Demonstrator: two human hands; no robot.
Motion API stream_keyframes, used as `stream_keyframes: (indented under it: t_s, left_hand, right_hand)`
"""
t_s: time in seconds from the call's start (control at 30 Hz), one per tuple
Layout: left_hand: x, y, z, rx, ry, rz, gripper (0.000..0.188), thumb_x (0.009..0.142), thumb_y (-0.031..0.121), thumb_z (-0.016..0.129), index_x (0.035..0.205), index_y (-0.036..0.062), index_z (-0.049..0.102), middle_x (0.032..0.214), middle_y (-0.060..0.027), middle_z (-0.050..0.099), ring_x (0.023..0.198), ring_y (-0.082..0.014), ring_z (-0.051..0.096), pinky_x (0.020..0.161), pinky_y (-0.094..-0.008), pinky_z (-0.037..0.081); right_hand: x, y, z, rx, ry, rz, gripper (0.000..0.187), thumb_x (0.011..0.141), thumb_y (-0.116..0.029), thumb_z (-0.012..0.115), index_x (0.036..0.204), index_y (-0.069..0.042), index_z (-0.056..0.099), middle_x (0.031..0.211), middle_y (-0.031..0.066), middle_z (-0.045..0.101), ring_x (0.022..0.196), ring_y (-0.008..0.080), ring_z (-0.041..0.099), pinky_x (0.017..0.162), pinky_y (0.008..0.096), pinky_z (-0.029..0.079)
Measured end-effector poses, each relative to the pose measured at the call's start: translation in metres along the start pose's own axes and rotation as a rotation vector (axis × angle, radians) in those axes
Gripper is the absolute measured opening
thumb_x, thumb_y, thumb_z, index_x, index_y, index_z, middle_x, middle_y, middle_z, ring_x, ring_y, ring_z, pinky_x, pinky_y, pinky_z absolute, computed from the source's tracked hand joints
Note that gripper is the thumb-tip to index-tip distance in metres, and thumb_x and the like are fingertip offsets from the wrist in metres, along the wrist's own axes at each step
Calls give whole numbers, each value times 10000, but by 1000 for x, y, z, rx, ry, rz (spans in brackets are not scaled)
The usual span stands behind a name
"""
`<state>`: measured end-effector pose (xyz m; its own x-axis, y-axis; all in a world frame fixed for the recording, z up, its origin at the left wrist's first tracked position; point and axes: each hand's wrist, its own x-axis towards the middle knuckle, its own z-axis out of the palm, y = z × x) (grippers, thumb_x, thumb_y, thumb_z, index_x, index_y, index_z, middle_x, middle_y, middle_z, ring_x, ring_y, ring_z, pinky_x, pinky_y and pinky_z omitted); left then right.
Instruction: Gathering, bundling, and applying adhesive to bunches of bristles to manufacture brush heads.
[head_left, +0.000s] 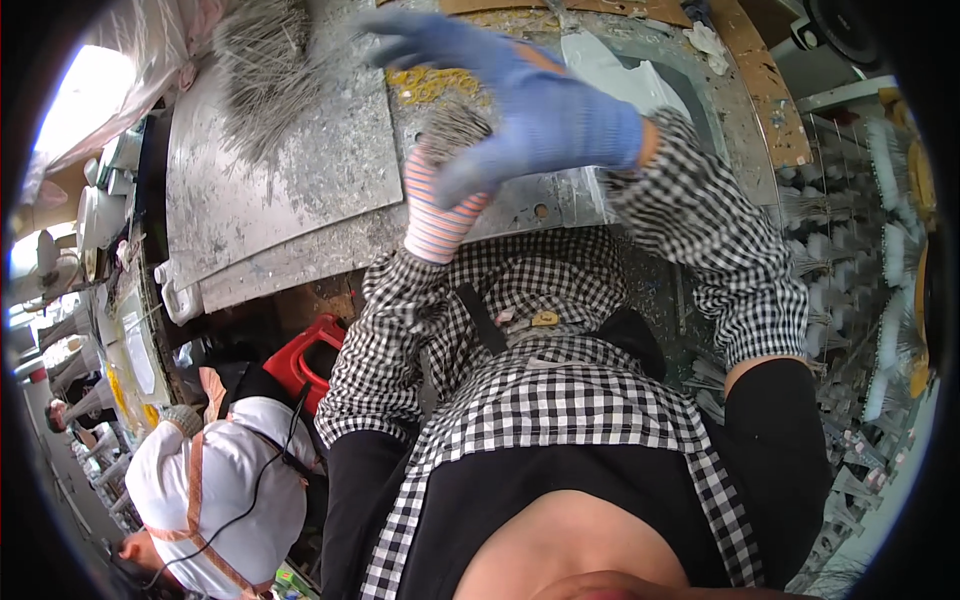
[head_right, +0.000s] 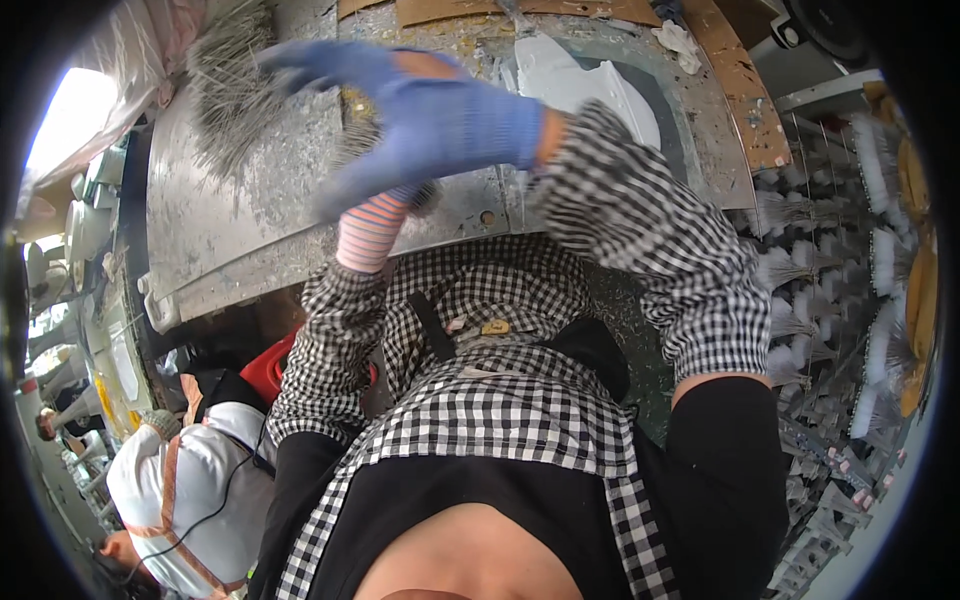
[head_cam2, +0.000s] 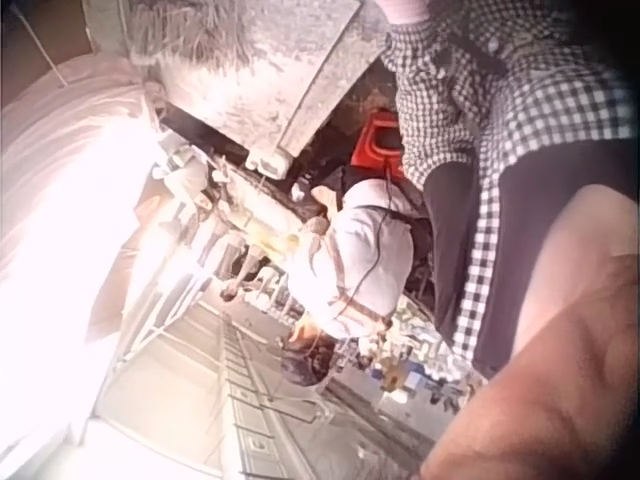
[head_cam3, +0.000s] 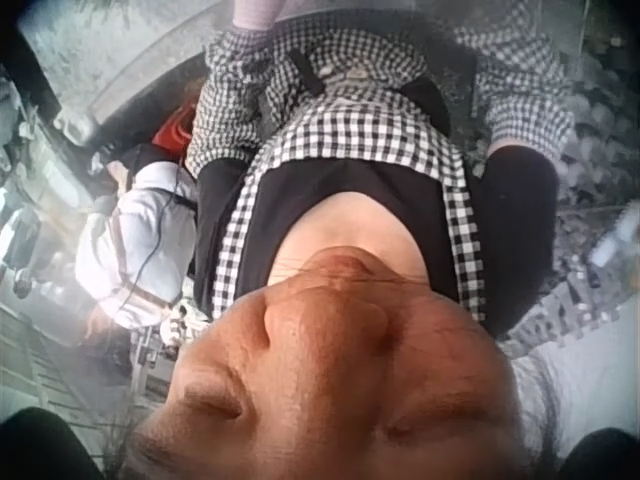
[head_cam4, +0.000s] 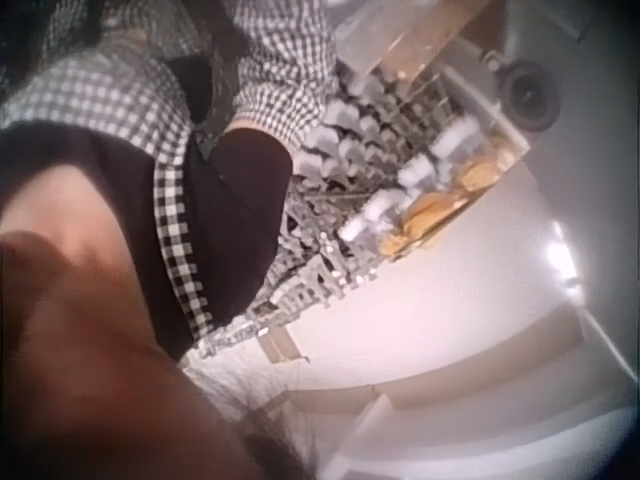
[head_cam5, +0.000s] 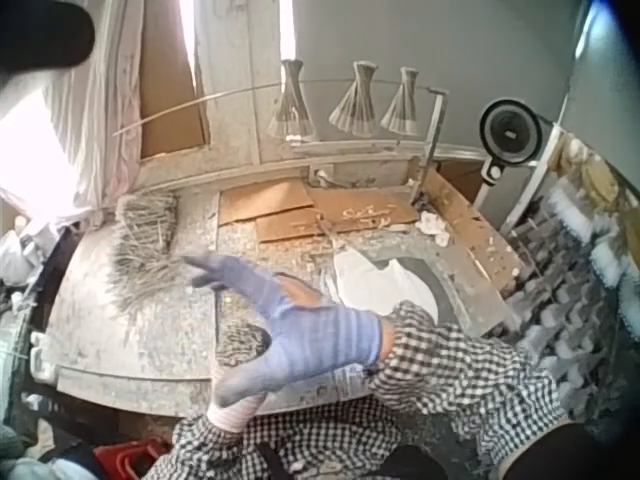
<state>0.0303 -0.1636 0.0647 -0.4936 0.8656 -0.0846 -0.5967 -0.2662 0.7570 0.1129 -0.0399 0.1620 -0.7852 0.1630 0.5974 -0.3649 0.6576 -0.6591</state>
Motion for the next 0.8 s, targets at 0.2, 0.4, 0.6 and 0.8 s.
stream_keyframes:
  t_s: [0.2, 0.4, 0.6, 0.8]
  left_hand:
    - [-18, 22, 40, 683, 201, 433, 97, 932, 106, 710, 875, 32, 684, 715, -8, 658, 633, -106, 603, 604, -278, 476]
    - [-32, 49, 50, 275, -116, 136, 801, 822, 85, 795, 1498, 43, 367, 1046, -134, 693, 908, -233, 702, 899, -385, 569]
    - [-30, 71, 48, 427, -363, 88, 315, 811, 46, 784, 1116, 14, 713, 894, -53, 710, 842, -114, 683, 777, -263, 560]
    - [-30, 79, 76, 792, -335, 614, 215, 782, -108, 733, 972, -11, 708, 882, -73, 696, 800, -128, 678, 729, -243, 540]
  right_hand:
    - [-103, 30, 72, 157, 110, 454, 778, 694, -296, 876, 1352, -77, 524, 1168, 168, 675, 1119, 281, 656, 990, 377, 517]
    - [-123, 1, 46, 361, -440, 875, 479, 752, -247, 859, 1121, -61, 616, 958, 90, 703, 849, 160, 667, 807, 314, 543]
    - [-122, 4, 38, 596, -430, 692, 731, 676, -309, 933, 1245, -31, 568, 1017, 82, 684, 999, 227, 657, 911, 364, 529]
    - [-100, 15, 24, -10, -3, 388, 799, 659, -321, 902, 1298, -21, 528, 1221, 157, 619, 1152, 300, 604, 1006, 415, 491]
